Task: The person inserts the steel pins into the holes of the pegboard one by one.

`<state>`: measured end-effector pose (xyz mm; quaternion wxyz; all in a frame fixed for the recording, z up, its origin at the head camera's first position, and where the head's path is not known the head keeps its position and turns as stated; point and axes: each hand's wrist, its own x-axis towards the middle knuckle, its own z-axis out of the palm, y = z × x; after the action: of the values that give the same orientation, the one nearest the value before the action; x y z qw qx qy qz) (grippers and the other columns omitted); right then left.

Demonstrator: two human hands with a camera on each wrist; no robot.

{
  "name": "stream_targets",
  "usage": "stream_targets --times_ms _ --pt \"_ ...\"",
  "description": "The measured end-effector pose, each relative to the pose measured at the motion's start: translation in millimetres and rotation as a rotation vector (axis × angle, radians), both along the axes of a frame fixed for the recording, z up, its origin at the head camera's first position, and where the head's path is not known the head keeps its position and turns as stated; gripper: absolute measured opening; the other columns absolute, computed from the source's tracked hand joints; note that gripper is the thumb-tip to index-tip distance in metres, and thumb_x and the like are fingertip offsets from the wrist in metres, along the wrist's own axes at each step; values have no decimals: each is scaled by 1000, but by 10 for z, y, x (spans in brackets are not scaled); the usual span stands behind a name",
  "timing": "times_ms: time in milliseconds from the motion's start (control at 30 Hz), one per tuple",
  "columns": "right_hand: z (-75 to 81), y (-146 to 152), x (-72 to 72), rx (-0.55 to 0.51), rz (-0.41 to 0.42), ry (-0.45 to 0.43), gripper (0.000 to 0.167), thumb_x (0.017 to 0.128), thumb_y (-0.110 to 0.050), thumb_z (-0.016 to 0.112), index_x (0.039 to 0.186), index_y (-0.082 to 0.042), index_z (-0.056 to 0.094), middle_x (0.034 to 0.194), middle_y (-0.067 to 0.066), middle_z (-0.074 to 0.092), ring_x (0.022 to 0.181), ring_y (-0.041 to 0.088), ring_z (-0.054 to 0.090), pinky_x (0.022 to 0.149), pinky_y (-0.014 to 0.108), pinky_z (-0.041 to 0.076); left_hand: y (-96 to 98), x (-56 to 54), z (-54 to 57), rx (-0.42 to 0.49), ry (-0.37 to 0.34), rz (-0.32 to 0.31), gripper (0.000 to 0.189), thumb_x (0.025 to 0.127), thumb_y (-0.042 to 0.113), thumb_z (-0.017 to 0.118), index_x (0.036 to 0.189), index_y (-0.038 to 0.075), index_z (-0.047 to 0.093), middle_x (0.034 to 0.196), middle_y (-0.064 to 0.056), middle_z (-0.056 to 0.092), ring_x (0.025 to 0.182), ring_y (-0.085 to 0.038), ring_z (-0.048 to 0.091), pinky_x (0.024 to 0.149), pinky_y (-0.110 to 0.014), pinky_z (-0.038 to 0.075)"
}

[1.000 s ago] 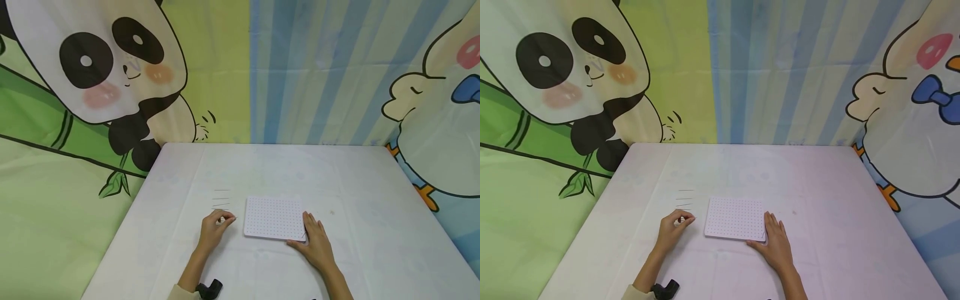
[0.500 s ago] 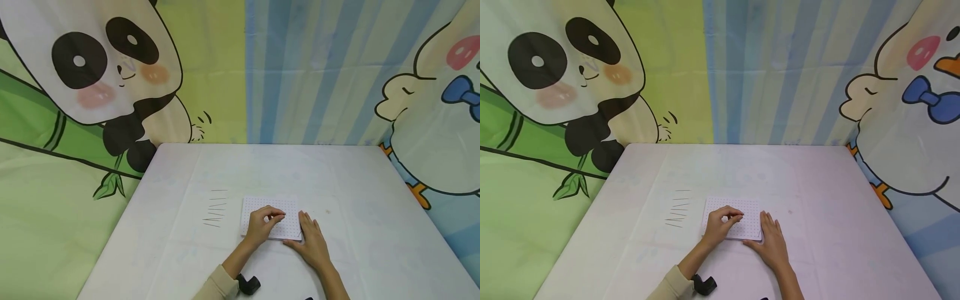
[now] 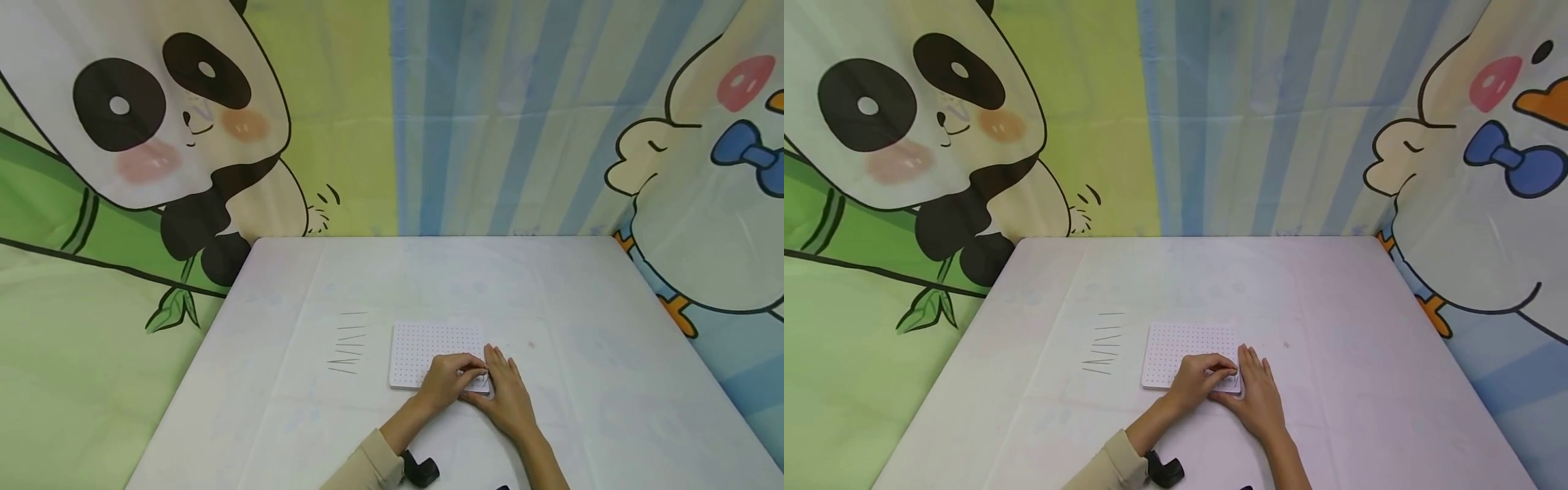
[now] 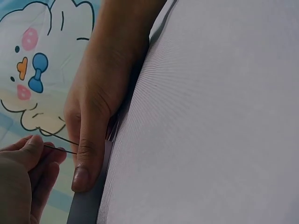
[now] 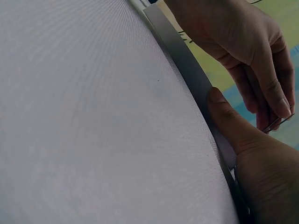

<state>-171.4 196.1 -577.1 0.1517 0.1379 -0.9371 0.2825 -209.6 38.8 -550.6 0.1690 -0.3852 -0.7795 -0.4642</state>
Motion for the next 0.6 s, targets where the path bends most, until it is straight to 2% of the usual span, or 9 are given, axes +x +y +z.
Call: stream_targets --times_ms 233,600 --pt "2 3 -4 11 -1 5 104 65 -51 77 139 6 32 141 19 37 130 35 31 108 47 15 12 -3 -55 -76 43 27 6 87 17 64 89 13 68 85 7 69 81 7 59 71 -6 43" --pt "3 2 -3 0 1 2 101 65 -45 80 138 6 33 140 20 37 130 35 32 109 45 14 42 -1 -74 -122 90 53 7 89 21 62 87 15 64 82 8 68 74 6 57 66 -6 42"
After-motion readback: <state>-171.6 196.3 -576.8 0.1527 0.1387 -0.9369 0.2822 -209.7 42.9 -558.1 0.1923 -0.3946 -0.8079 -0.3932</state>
